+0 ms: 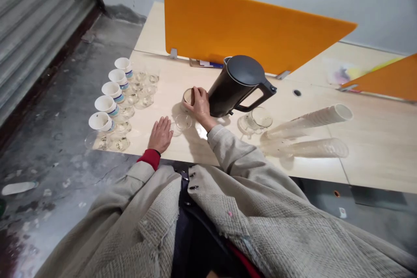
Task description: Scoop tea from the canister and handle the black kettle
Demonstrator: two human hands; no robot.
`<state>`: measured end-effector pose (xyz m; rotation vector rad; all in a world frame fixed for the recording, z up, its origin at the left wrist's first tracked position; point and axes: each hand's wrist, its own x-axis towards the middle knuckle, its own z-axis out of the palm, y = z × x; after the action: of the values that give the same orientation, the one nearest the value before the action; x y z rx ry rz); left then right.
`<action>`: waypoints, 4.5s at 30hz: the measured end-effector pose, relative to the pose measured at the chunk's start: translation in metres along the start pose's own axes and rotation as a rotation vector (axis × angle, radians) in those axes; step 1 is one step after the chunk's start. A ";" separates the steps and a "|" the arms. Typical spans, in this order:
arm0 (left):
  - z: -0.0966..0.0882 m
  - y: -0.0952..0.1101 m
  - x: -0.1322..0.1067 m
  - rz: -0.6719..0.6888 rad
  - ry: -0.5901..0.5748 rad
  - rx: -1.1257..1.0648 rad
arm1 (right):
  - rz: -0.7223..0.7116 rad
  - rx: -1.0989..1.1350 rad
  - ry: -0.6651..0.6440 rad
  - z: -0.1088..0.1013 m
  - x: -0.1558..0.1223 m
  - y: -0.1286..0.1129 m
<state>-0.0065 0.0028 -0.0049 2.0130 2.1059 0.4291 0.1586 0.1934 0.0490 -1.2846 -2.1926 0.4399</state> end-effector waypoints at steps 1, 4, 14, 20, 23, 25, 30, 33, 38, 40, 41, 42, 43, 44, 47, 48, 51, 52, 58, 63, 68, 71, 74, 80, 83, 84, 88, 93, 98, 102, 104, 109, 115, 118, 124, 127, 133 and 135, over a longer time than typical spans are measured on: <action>0.001 0.000 0.000 0.002 0.005 -0.003 | -0.008 -0.003 0.021 -0.005 -0.007 0.000; 0.002 -0.002 0.001 0.005 0.009 -0.007 | -0.022 -0.019 0.095 -0.027 -0.035 0.000; 0.008 -0.006 0.003 0.021 0.051 -0.046 | -0.036 -0.061 0.142 -0.081 -0.152 0.018; 0.013 -0.011 0.005 0.039 0.088 -0.092 | -0.090 -0.002 0.005 -0.068 -0.191 0.008; 0.016 -0.016 0.005 0.056 0.110 -0.128 | -0.109 -0.009 -0.029 -0.065 -0.195 0.004; 0.018 -0.020 0.004 0.065 0.139 -0.162 | -0.106 -0.019 -0.043 -0.065 -0.196 0.002; 0.018 -0.028 -0.001 0.090 0.238 -0.236 | -0.107 -0.026 -0.075 -0.073 -0.198 0.000; 0.017 -0.029 -0.002 0.092 0.266 -0.247 | -0.064 -0.006 -0.022 -0.083 -0.192 0.007; 0.019 -0.025 -0.001 0.100 0.214 -0.183 | 0.076 0.152 0.106 -0.089 -0.152 0.041; 0.019 -0.024 0.000 0.093 0.203 -0.168 | 0.103 0.251 0.059 -0.082 -0.127 0.057; 0.019 -0.024 0.000 0.088 0.199 -0.163 | 0.107 0.303 0.029 -0.077 -0.115 0.064; 0.018 -0.024 0.000 0.083 0.195 -0.160 | 0.115 0.360 0.006 -0.073 -0.103 0.070; 0.018 -0.025 0.000 0.079 0.189 -0.157 | 0.131 0.419 -0.013 -0.068 -0.092 0.075; 0.017 -0.025 0.000 0.074 0.184 -0.154 | 0.159 0.484 -0.026 -0.065 -0.083 0.079; 0.015 -0.025 0.000 0.065 0.171 -0.156 | 0.279 0.674 -0.044 -0.061 -0.065 0.086; 0.014 -0.024 -0.001 0.065 0.169 -0.159 | 0.309 0.724 -0.037 -0.061 -0.062 0.088; 0.013 -0.023 -0.001 0.066 0.169 -0.162 | 0.341 0.791 0.003 -0.063 -0.059 0.090; 0.012 -0.023 -0.001 0.065 0.168 -0.160 | 0.344 0.791 0.017 -0.064 -0.059 0.091; 0.011 -0.023 -0.002 0.064 0.166 -0.145 | 0.356 0.747 0.082 -0.065 -0.057 0.099; 0.013 -0.024 -0.002 0.074 0.170 -0.136 | 0.370 0.649 0.155 -0.067 -0.059 0.104; 0.009 -0.023 -0.001 0.069 0.218 -0.175 | 0.260 0.421 0.088 -0.087 -0.107 0.077; 0.004 -0.018 -0.010 0.044 0.285 -0.229 | 0.108 0.377 0.012 -0.103 -0.155 0.046; 0.003 -0.003 -0.028 0.025 0.334 -0.284 | -0.060 0.224 -0.074 -0.110 -0.190 0.020; 0.010 0.053 -0.054 0.247 0.118 -0.393 | -0.108 -0.010 -0.141 -0.098 -0.197 0.001; 0.016 0.075 -0.045 0.263 0.096 -0.434 | -0.078 -0.071 -0.140 -0.087 -0.192 -0.003; 0.018 0.081 -0.040 0.263 0.077 -0.453 | -0.067 -0.085 -0.137 -0.083 -0.190 -0.004; 0.031 0.094 -0.024 0.267 0.035 -0.552 | -0.046 -0.100 -0.124 -0.069 -0.188 -0.005; 0.043 0.095 -0.016 0.193 0.035 -0.615 | -0.059 -0.048 -0.114 -0.059 -0.189 -0.002; 0.046 0.092 -0.018 0.176 0.081 -0.612 | -0.035 0.081 0.014 -0.067 -0.187 0.002; 0.042 0.091 -0.024 0.157 0.113 -0.591 | 0.034 0.096 0.166 -0.080 -0.182 0.025; 0.039 0.090 -0.025 0.143 0.122 -0.579 | 0.100 0.059 0.218 -0.081 -0.182 0.043; 0.039 0.088 -0.026 0.119 0.175 -0.530 | 0.197 -0.031 0.143 -0.062 -0.193 0.080; 0.043 0.084 -0.023 0.129 0.234 -0.548 | 0.162 -0.082 -0.034 -0.055 -0.204 0.087; 0.044 0.084 -0.022 0.128 0.250 -0.580 | 0.209 -0.027 0.111 -0.073 -0.207 0.092; 0.047 0.084 -0.023 0.149 0.280 -0.621 | 0.497 0.197 0.577 -0.120 -0.195 0.124; 0.048 0.084 -0.023 0.149 0.276 -0.624 | 0.552 0.230 0.614 -0.134 -0.178 0.140; 0.047 0.085 -0.024 0.157 0.271 -0.607 | 0.602 0.196 0.546 -0.140 -0.149 0.154; 0.047 0.085 -0.025 0.157 0.268 -0.605 | 0.570 0.213 0.567 -0.141 -0.144 0.154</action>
<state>0.0910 -0.0155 -0.0216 1.8210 1.6545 1.2507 0.4066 0.1430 0.0354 -1.6572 -1.2700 0.4372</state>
